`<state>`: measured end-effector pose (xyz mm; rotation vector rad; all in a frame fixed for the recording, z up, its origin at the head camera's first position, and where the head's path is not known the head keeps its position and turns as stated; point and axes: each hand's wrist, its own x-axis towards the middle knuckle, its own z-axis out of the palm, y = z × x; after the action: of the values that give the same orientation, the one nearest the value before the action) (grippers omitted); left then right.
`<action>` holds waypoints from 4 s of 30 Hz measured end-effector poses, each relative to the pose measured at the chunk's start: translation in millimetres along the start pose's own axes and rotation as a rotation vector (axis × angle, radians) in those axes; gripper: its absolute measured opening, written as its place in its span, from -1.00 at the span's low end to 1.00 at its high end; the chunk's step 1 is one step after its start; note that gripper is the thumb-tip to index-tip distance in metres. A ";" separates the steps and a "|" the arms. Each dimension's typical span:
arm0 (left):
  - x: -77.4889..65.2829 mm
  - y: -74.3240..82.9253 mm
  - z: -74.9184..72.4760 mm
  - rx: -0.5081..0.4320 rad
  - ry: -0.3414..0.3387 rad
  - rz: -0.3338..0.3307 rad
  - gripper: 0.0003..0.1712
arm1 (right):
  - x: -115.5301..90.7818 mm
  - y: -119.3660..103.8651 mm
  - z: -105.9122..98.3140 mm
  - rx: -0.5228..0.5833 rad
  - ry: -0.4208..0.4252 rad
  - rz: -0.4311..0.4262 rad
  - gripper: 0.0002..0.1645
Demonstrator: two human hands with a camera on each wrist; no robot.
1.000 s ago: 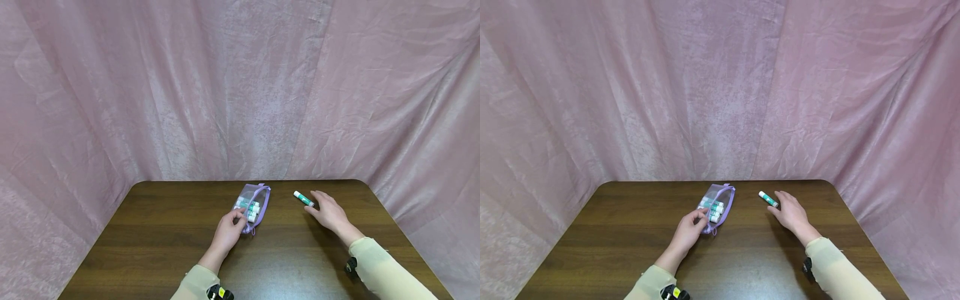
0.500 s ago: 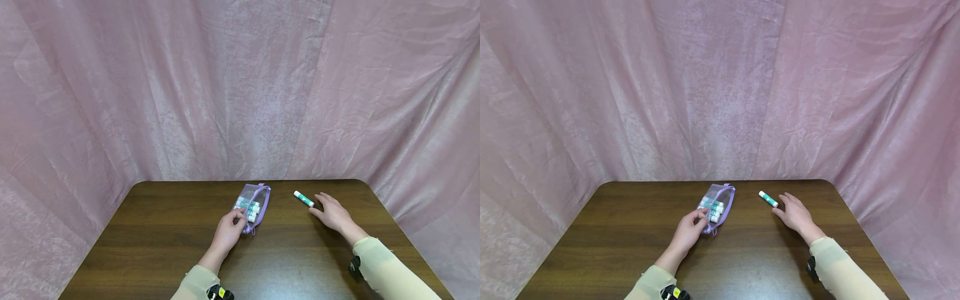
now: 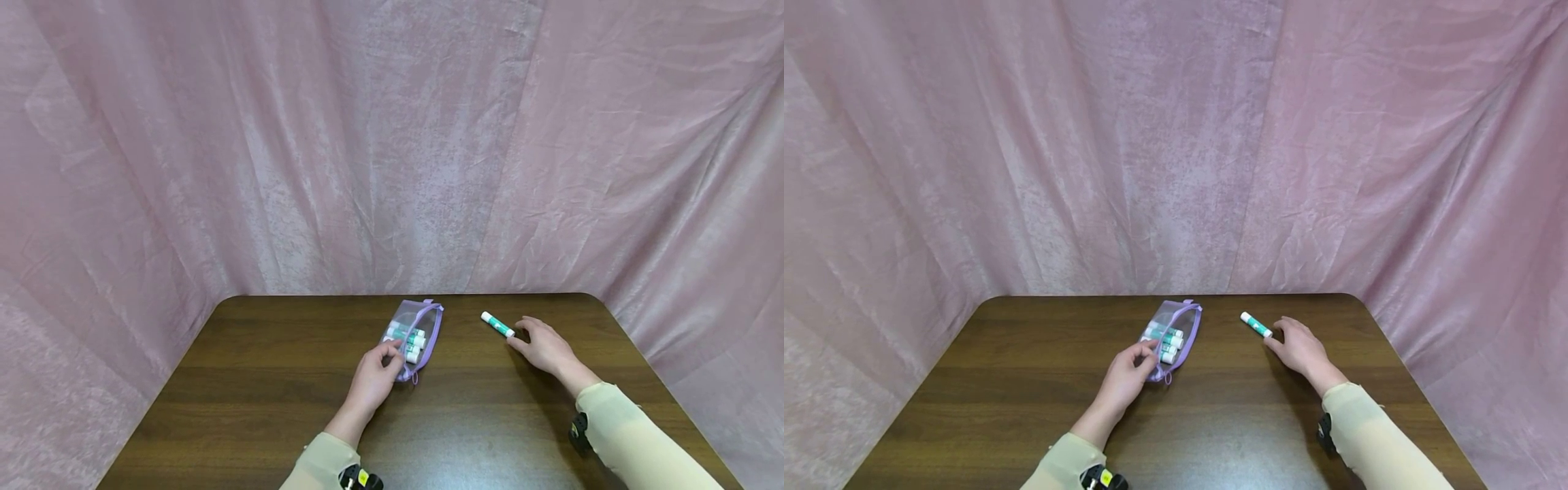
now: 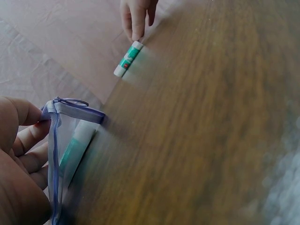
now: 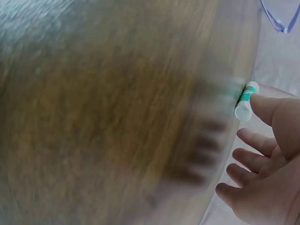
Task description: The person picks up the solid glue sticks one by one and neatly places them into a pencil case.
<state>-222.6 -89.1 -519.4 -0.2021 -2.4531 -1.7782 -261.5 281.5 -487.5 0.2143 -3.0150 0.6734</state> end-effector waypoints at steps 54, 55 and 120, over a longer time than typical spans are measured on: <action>-0.8 -0.3 -1.0 -0.001 -0.010 -0.018 -0.82 | 14.1 8.6 11.5 -0.003 0.053 0.033 -0.75; -0.9 -0.5 -1.1 0.001 -0.009 -0.013 -0.82 | 13.2 6.9 10.3 -0.009 0.049 0.039 -0.76; 0.1 -1.3 0.1 0.006 -0.005 0.002 -0.81 | 0.4 -39.5 3.1 0.030 0.124 -0.053 -0.84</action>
<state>-222.8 -89.4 -520.7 -0.2080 -2.4610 -1.7710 -256.3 244.7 -473.7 0.2426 -2.8725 0.7003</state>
